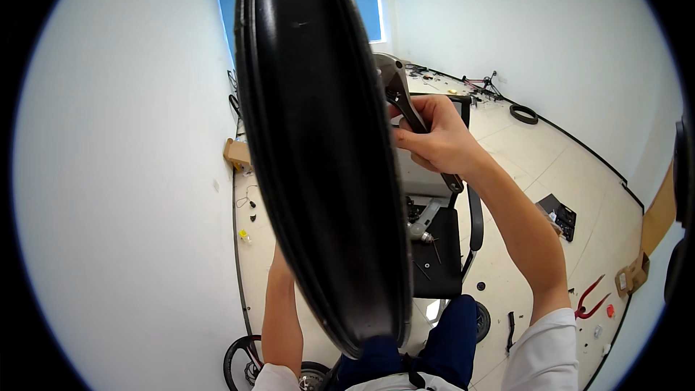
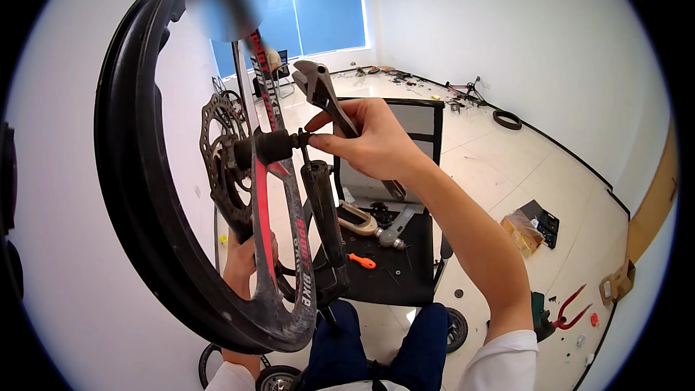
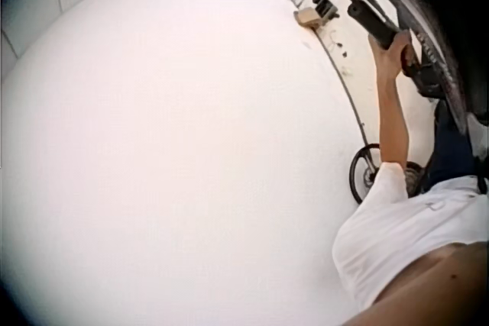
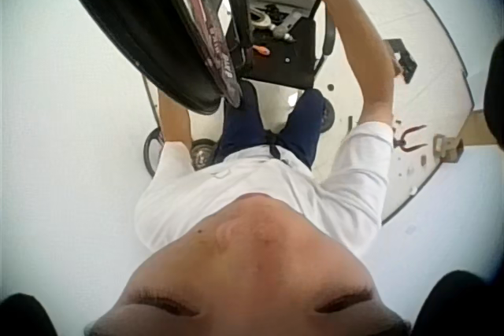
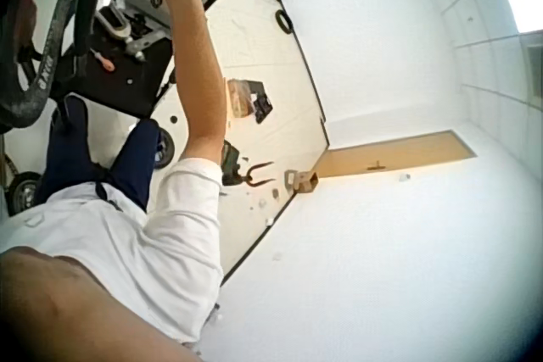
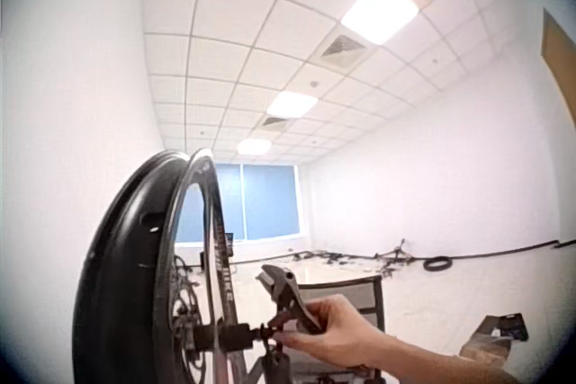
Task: The person assembles a bicycle wheel by attaching a tire to the rim, inserting the axle, and securing the disc brake rotor. They use a wrench to tighten the axle nut and handle the wheel and tire by hand.
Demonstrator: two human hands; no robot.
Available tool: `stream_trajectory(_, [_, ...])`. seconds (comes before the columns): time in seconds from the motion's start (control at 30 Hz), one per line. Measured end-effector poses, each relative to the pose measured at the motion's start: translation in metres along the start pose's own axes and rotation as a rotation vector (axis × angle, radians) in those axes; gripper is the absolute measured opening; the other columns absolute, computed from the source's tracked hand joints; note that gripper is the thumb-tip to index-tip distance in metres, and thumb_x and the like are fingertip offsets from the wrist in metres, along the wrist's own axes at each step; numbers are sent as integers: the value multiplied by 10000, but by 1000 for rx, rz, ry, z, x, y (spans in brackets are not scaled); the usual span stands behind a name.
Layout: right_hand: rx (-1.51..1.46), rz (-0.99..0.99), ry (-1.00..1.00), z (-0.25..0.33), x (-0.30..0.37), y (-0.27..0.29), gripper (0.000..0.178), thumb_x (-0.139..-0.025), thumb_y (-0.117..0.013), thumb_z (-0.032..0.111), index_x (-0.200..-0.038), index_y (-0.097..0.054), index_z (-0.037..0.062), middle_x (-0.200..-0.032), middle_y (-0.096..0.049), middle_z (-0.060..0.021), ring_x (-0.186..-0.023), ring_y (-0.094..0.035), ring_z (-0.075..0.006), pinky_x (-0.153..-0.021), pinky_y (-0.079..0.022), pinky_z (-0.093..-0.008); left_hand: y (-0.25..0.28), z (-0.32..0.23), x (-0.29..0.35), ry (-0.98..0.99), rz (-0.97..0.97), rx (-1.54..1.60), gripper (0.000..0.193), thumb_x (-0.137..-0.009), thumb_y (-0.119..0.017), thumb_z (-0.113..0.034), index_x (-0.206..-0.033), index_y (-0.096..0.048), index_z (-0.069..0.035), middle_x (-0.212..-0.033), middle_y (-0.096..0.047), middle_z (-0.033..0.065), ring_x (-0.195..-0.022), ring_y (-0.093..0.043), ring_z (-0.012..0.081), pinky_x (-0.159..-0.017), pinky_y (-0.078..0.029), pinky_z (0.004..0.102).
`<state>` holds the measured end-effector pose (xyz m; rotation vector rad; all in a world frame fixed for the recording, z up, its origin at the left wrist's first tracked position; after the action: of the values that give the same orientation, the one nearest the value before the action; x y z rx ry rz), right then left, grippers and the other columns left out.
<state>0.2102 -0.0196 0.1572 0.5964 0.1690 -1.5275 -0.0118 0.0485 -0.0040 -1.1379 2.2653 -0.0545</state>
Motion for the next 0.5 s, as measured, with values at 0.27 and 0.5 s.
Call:
stream_trajectory(0.27, [228, -86, 90, -12, -3, 9, 246, -842, -704, 189, -1000, -673, 3, -537, -422, 56, -498, -318, -42, -485, -219, -259, 0, 16, -17, 63, 85, 134, 149, -865, -580, -41, -993, -504, -35, -566, -478, 65, -408, -479, 187, -359, -363, 316])
stream_trajectory(0.5, [213, -113, 198, -23, -11, 3, 242, -907, -650, 186, -1020, -628, -27, -522, -472, -7, -470, -336, -82, -466, -256, -308, 3, 14, -10, 51, 22, 69, 133, -877, -599, -65, -957, -494, -47, -557, -452, 57, -400, -461, 185, -357, -363, 322])
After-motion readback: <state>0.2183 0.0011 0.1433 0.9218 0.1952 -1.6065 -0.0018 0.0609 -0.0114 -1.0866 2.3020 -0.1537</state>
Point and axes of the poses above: each hand's wrist, its own x-axis away from the middle knuckle, its own y-axis out of the back of the hand, z = x × y, the point moved 6 cm from there along -x, towards the middle knuckle
